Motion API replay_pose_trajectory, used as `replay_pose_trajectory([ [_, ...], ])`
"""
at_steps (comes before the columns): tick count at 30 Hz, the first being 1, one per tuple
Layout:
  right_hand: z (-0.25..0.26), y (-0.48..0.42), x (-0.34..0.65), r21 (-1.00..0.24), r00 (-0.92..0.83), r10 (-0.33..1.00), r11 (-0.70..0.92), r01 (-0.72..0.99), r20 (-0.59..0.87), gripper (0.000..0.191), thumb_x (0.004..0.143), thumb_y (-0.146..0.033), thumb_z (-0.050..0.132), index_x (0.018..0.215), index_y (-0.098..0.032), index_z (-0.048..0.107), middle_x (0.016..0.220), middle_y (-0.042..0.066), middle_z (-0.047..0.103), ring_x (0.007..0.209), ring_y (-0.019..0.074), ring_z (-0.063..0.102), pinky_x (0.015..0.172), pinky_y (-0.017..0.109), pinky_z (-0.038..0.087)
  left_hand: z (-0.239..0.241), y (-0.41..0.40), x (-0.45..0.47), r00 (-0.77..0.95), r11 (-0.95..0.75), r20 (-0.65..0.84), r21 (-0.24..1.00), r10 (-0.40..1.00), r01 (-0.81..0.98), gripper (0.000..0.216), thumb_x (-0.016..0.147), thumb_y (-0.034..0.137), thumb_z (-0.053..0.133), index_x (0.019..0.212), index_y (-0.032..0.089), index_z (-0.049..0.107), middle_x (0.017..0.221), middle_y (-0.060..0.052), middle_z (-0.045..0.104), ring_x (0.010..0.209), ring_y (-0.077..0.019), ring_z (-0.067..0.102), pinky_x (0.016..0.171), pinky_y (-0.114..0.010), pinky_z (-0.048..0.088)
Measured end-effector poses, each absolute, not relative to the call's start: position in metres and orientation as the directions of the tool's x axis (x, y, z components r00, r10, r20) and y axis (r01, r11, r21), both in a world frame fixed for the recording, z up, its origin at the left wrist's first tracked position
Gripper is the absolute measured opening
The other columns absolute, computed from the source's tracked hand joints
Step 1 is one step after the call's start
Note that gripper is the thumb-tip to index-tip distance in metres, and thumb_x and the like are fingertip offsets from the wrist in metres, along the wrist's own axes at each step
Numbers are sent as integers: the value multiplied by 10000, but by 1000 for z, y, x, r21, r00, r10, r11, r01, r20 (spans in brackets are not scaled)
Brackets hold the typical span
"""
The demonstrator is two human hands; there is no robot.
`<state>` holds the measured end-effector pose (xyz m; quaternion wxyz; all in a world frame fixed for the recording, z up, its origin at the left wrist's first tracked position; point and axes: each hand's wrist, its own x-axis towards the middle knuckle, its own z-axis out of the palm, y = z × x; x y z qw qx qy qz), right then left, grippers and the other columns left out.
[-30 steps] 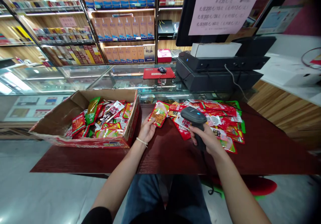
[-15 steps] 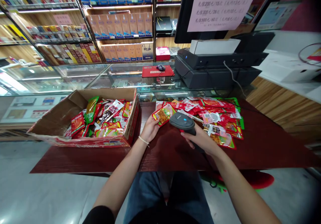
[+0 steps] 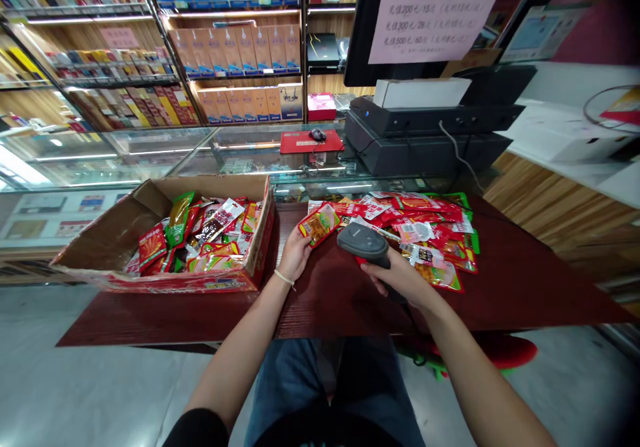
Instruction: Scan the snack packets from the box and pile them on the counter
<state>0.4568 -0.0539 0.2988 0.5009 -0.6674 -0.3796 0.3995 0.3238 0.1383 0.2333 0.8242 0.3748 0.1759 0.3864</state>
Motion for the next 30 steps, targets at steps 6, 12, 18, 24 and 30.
replay_pose_trajectory([
  [6, 295, -62, 468, -988, 512, 849, -153, -1, -132, 327, 764, -421, 708, 865, -224, 468, 531, -80, 531, 360, 103, 472, 352, 225, 374, 227, 135, 324, 597, 52, 164, 944, 785, -327, 366, 794, 126, 640, 1132, 253, 701, 1294, -4, 642, 1337, -201, 464, 1194, -359, 228],
  [12, 297, -70, 474, -992, 531, 839, -127, -26, -121, 326, 769, -416, 705, 826, -226, 446, 542, -80, 533, 360, 95, 470, 352, 220, 369, 215, 136, 325, 480, -30, 171, 958, 860, -287, 445, 756, 146, 701, 1185, 259, 671, 1286, -30, 639, 1264, -219, 521, 1158, -358, 278],
  [18, 308, -72, 474, -994, 512, 853, -105, -22, -101, 355, 754, -443, 721, 829, -229, 448, 542, -83, 523, 369, 97, 472, 350, 220, 370, 220, 142, 317, 515, -127, 93, 991, 852, 31, 240, 710, 189, 752, 947, 227, 754, 1037, -73, 733, 1087, -276, 623, 1082, -401, 371],
  [24, 320, -67, 467, -993, 517, 849, -120, -6, -106, 370, 739, -455, 741, 816, -216, 469, 523, -76, 522, 375, 89, 463, 374, 219, 379, 252, 129, 298, 800, -570, 78, 742, 595, 352, 369, 849, 312, 614, 1198, 214, 680, 1154, -103, 713, 1071, -285, 657, 983, -368, 456],
  [30, 319, -55, 463, -988, 485, 864, -154, -5, -137, 402, 716, -496, 759, 807, -203, 501, 496, -55, 531, 379, 104, 474, 372, 232, 380, 304, 112, 272, 830, -643, 188, 727, 525, 241, 361, 922, 298, 512, 1244, 194, 640, 1238, -74, 680, 1096, -208, 649, 968, -292, 467],
])
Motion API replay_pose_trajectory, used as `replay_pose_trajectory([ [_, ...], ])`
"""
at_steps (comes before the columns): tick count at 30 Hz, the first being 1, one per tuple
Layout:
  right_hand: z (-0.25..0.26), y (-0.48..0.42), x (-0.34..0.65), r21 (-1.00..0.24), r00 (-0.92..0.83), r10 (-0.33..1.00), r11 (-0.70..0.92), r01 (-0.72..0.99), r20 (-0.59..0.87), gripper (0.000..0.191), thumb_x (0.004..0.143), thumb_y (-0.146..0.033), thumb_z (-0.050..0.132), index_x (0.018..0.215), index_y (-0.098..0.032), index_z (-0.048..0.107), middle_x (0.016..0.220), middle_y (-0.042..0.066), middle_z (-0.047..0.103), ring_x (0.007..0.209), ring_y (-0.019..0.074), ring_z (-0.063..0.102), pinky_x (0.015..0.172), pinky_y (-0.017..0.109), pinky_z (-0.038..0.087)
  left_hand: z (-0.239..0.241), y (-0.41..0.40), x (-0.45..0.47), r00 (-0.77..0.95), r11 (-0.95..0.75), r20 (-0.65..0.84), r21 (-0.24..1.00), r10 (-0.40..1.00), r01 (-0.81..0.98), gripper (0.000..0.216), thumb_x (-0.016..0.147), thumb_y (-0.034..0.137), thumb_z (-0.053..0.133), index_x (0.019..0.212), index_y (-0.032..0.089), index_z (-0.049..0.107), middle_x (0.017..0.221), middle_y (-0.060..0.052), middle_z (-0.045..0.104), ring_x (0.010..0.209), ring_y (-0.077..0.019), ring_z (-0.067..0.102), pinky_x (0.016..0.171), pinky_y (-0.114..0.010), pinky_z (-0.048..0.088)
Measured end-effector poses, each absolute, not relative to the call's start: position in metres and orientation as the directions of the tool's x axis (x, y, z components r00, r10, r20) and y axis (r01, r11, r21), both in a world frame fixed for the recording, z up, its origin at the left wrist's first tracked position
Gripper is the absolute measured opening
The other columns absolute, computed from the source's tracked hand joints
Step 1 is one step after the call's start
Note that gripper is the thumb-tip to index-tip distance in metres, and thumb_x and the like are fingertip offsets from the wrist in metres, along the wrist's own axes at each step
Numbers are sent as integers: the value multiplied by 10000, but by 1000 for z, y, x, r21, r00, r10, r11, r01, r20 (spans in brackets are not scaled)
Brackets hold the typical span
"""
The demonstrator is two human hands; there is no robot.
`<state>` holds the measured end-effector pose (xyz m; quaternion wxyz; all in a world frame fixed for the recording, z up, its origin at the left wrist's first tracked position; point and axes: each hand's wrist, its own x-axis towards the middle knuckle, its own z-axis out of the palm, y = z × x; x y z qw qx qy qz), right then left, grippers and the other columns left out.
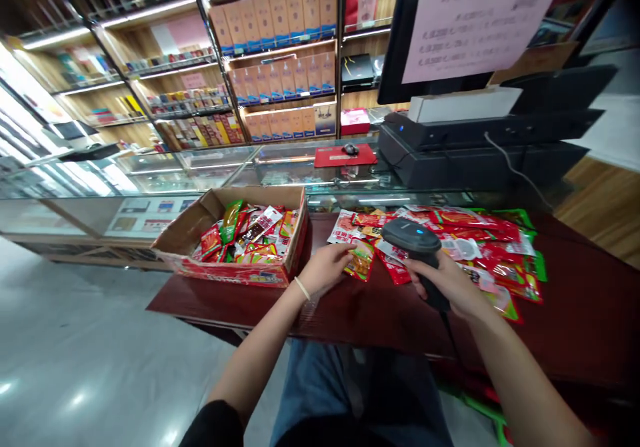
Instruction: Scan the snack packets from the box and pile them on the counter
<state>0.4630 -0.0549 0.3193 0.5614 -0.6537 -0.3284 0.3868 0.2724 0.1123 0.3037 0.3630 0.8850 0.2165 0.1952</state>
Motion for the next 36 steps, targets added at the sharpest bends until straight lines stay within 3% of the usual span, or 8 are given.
replay_pose_trajectory([
  [4, 322, -43, 458, -990, 435, 893, -139, 22, -116, 370, 757, -493, 736, 782, -199, 513, 490, -45, 533, 384, 104, 478, 388, 237, 395, 356, 121, 237, 783, -660, 339, 742, 521, 118, 288, 924, 307, 517, 1148, 216, 673, 1124, -37, 722, 1017, -167, 667, 904, -247, 485],
  [8, 332, -25, 442, -992, 369, 922, -124, -10, -119, 398, 720, -501, 767, 814, -202, 522, 508, -52, 529, 378, 102, 477, 380, 231, 382, 384, 174, 191, 636, -694, 427, 675, 643, 249, 236, 896, 356, 554, 1024, 209, 687, 959, -29, 735, 879, -164, 671, 820, -256, 497],
  [12, 338, 0, 418, -995, 289, 953, -97, -1, -93, 383, 733, -499, 757, 798, -194, 533, 524, -48, 525, 363, 91, 464, 370, 226, 358, 377, 245, 151, 500, -594, 351, 631, 792, 499, 209, 839, 351, 607, 945, 185, 676, 874, -39, 728, 800, -174, 665, 734, -264, 501],
  [18, 344, 44, 382, -999, 175, 984, -41, -4, -41, 388, 740, -499, 735, 716, -205, 481, 532, -42, 521, 374, 96, 472, 381, 236, 387, 348, 313, 127, 566, -548, 85, 398, 820, 736, 274, 807, 234, 608, 1069, 170, 654, 1021, -85, 729, 936, -209, 676, 809, -270, 493],
  [23, 348, 70, 364, -999, 129, 991, -45, -7, -45, 384, 729, -485, 736, 801, -222, 466, 554, -65, 521, 372, 99, 468, 368, 234, 396, 323, 338, 128, 591, -551, -44, 316, 805, 773, 289, 745, 210, 654, 1030, 170, 676, 1034, -89, 726, 949, -234, 676, 834, -280, 495],
  [27, 339, 80, 363, -1000, 105, 994, -30, -5, -31, 362, 761, -474, 714, 833, -225, 462, 567, -72, 521, 377, 100, 471, 358, 227, 383, 304, 347, 129, 614, -561, -142, 288, 777, 777, 533, 635, 198, 746, 1155, 199, 630, 1137, -84, 703, 1020, -246, 665, 871, -283, 492],
  [32, 332, 78, 366, -1000, 121, 992, -26, 7, -25, 341, 788, -471, 689, 797, -217, 462, 559, -65, 521, 375, 93, 465, 366, 221, 370, 298, 352, 129, 566, -518, -142, 271, 812, 811, 845, 493, 259, 853, 1272, 152, 544, 1251, -170, 635, 1124, -323, 613, 938, -356, 471],
  [36, 334, 70, 371, -999, 135, 990, -31, -23, -34, 364, 767, -483, 705, 826, -220, 461, 564, -72, 526, 375, 93, 465, 368, 225, 381, 310, 346, 123, 482, -445, -11, 368, 876, 816, 510, 626, 306, 783, 1093, 158, 639, 1109, -130, 693, 1049, -294, 639, 918, -345, 473],
])
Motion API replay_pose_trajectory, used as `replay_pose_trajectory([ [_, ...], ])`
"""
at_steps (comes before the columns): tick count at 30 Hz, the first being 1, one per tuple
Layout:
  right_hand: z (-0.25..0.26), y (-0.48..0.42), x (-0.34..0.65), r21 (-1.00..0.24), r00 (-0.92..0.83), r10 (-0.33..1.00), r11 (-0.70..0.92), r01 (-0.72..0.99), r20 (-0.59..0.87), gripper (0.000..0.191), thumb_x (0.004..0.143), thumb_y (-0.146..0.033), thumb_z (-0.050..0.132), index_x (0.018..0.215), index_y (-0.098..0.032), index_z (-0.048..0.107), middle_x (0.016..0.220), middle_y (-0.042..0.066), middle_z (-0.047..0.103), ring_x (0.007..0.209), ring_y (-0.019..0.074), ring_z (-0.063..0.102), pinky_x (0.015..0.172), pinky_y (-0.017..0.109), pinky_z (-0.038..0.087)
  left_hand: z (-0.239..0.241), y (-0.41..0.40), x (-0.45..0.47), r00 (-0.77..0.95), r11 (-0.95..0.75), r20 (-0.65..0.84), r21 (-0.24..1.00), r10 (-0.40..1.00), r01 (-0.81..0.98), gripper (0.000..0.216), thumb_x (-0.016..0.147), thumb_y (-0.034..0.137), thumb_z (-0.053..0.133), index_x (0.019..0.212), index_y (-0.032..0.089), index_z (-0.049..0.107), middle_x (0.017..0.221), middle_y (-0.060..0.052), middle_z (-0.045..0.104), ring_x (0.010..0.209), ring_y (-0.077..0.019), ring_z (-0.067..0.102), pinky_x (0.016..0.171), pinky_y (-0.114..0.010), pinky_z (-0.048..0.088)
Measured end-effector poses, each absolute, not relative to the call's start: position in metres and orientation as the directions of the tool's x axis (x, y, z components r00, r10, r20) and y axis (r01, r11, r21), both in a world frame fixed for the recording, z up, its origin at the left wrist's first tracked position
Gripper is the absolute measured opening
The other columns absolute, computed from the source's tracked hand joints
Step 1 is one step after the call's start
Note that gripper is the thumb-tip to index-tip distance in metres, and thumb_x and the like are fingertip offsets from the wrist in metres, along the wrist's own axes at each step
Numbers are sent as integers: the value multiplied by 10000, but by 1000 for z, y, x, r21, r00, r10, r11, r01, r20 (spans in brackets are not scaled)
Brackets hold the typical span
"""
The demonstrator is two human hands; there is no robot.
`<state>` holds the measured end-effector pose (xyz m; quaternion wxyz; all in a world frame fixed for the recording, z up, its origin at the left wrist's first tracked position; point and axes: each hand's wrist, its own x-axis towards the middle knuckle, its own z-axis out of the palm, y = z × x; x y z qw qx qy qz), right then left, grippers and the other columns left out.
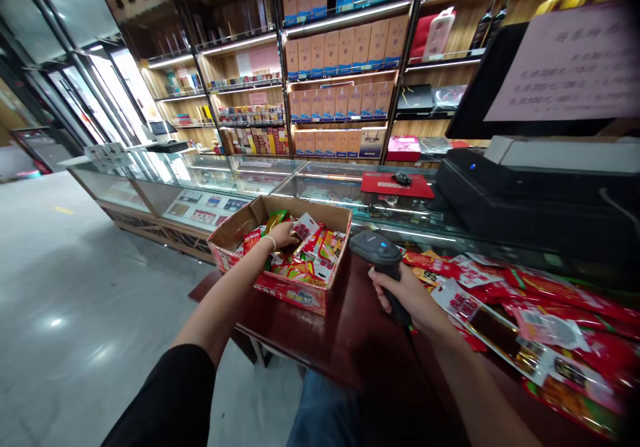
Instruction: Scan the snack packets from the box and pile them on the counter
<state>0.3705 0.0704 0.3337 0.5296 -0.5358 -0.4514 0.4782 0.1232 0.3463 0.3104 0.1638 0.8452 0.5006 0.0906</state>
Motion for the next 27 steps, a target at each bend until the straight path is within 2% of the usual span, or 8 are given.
replay_pose_trajectory([
  [2, 335, 65, 375, -999, 159, 987, -31, -45, -38, 382, 746, -481, 725, 854, -222, 466, 567, -77, 528, 373, 92, 463, 362, 223, 378, 321, 341, 121, 446, -430, 68, 429, 892, 794, 323, 744, 347, 681, 1012, 167, 659, 1043, -106, 706, 1016, -270, 644, 908, -345, 475],
  [4, 337, 58, 380, -997, 188, 981, -35, -73, -49, 385, 734, -473, 736, 853, -225, 466, 563, -79, 527, 368, 92, 460, 358, 222, 373, 334, 334, 123, 384, -417, 201, 642, 901, 644, 325, 784, 383, 631, 1018, 158, 650, 1017, -93, 709, 990, -251, 645, 898, -347, 484],
  [6, 337, 50, 385, -995, 211, 976, -34, -94, -53, 366, 738, -454, 734, 823, -225, 462, 553, -77, 526, 365, 92, 460, 361, 225, 378, 348, 324, 134, 304, -391, 302, 871, 903, 298, 389, 789, 407, 618, 1086, 156, 618, 1036, -78, 706, 976, -225, 645, 891, -345, 496],
  [8, 337, 41, 392, -995, 238, 970, -20, -99, -43, 340, 752, -432, 724, 795, -222, 460, 547, -72, 528, 369, 91, 463, 367, 222, 376, 360, 307, 152, 288, -313, 307, 949, 907, -24, 414, 790, 402, 613, 1131, 169, 586, 1056, -62, 701, 958, -202, 648, 880, -342, 510],
  [13, 333, 17, 413, -998, 324, 946, 1, -70, -22, 341, 753, -436, 721, 792, -221, 460, 543, -68, 528, 381, 90, 465, 371, 216, 367, 375, 232, 211, 421, -39, 146, 967, 895, -254, 301, 746, 217, 589, 1042, 166, 589, 968, -46, 705, 875, -195, 667, 829, -357, 541],
  [17, 326, -8, 432, -999, 422, 907, 19, -40, 1, 361, 756, -459, 715, 820, -228, 445, 546, -81, 524, 370, 86, 457, 369, 215, 368, 363, 169, 255, 493, 55, 162, 917, 855, -396, 410, 703, 128, 609, 1100, 209, 548, 1050, -29, 693, 951, -191, 666, 884, -361, 533],
  [21, 316, -35, 450, -999, 523, 852, -2, -41, -24, 400, 735, -489, 724, 862, -232, 444, 535, -91, 528, 359, 91, 464, 357, 213, 365, 323, 128, 301, 475, 142, 130, 857, 871, -496, 472, 690, 140, 688, 1122, 244, 529, 1098, -13, 681, 1029, -178, 648, 929, -338, 510],
  [27, 297, -72, 463, -997, 610, 790, -77, -8, -66, 503, 714, -485, 729, 1045, -248, 434, 509, -119, 518, 338, 102, 456, 339, 206, 366, 245, 114, 353, 501, 406, -114, 748, 858, -526, 388, 667, 254, 797, 974, 226, 562, 975, -1, 705, 905, -141, 679, 831, -275, 517],
])
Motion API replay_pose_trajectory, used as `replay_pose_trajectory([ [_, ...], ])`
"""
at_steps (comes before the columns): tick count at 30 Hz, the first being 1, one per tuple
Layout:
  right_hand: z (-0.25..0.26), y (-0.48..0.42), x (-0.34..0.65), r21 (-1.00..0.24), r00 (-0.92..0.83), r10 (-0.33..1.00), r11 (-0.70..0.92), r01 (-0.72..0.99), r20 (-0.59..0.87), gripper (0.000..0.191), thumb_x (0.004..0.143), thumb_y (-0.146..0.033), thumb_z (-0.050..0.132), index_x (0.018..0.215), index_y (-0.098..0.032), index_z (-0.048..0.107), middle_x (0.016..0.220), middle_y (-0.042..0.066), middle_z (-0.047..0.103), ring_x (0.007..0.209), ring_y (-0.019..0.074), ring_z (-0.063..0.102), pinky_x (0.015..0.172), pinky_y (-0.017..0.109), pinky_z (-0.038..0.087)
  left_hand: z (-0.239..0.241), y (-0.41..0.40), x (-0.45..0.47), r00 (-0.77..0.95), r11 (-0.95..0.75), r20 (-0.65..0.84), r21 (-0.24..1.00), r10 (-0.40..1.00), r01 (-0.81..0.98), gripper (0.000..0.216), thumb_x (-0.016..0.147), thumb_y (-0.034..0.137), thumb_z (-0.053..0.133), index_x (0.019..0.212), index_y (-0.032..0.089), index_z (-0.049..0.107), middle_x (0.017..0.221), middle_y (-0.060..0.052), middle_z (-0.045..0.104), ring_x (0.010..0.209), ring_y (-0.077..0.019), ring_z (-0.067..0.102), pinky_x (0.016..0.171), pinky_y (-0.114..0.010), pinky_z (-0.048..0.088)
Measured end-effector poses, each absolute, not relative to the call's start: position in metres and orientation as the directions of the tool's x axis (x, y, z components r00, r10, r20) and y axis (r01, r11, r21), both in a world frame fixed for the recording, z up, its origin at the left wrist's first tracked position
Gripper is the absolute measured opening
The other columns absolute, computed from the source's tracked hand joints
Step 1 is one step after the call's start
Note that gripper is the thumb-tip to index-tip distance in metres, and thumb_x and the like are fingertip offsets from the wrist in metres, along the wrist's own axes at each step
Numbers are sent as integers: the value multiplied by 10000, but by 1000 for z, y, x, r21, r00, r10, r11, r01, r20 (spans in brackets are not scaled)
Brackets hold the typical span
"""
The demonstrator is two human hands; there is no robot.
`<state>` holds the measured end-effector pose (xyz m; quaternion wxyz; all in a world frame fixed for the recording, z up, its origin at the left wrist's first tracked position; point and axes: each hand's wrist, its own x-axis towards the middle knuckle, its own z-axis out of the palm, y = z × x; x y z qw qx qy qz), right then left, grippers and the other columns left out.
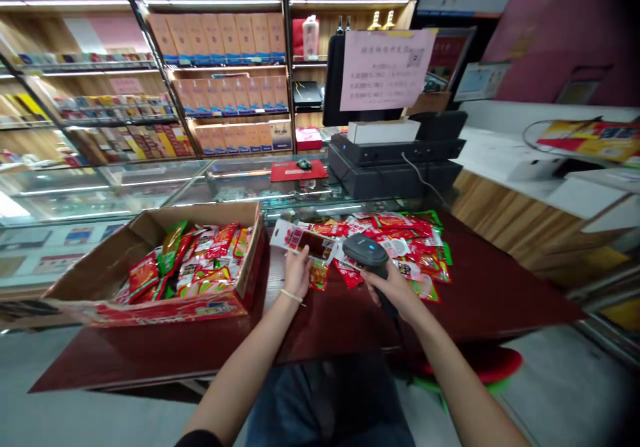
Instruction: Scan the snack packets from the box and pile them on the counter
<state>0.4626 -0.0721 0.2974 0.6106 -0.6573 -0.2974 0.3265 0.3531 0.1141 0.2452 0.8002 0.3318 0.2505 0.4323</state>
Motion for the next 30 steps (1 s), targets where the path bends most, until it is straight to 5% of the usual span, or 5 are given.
replay_pose_trajectory([
  [4, 290, -85, 462, -990, 641, 764, -134, 37, -79, 530, 726, -465, 707, 1123, -250, 430, 499, -124, 512, 326, 109, 453, 313, 198, 344, 225, 122, 357, 534, 485, -160, 681, 830, -549, 293, 669, 258, 810, 804, 186, 561, 781, 24, 677, 769, -97, 670, 777, -228, 511],
  [17, 279, -82, 460, -988, 576, 807, -156, -4, -130, 312, 748, -414, 692, 830, -228, 455, 494, -94, 499, 341, 92, 451, 341, 208, 360, 213, 132, 352, 486, 479, -192, 660, 852, -578, 270, 678, 182, 807, 822, 181, 580, 750, 45, 649, 692, -62, 638, 719, -200, 521],
  [23, 277, -100, 475, -993, 651, 754, -121, 5, -89, 305, 759, -412, 668, 865, -235, 444, 502, -108, 503, 336, 94, 454, 337, 207, 368, 227, 120, 349, 536, 389, -79, 776, 841, -496, 306, 671, 235, 808, 895, 210, 602, 880, 28, 688, 814, -100, 667, 784, -239, 531],
  [30, 286, -175, 520, -999, 823, 566, -34, -40, -52, 331, 761, -423, 675, 902, -234, 442, 511, -110, 512, 348, 85, 448, 338, 188, 345, 253, 66, 397, 691, 223, 29, 936, 722, -272, 303, 700, 336, 768, 947, 200, 660, 863, 8, 686, 683, -101, 617, 590, -199, 475],
])
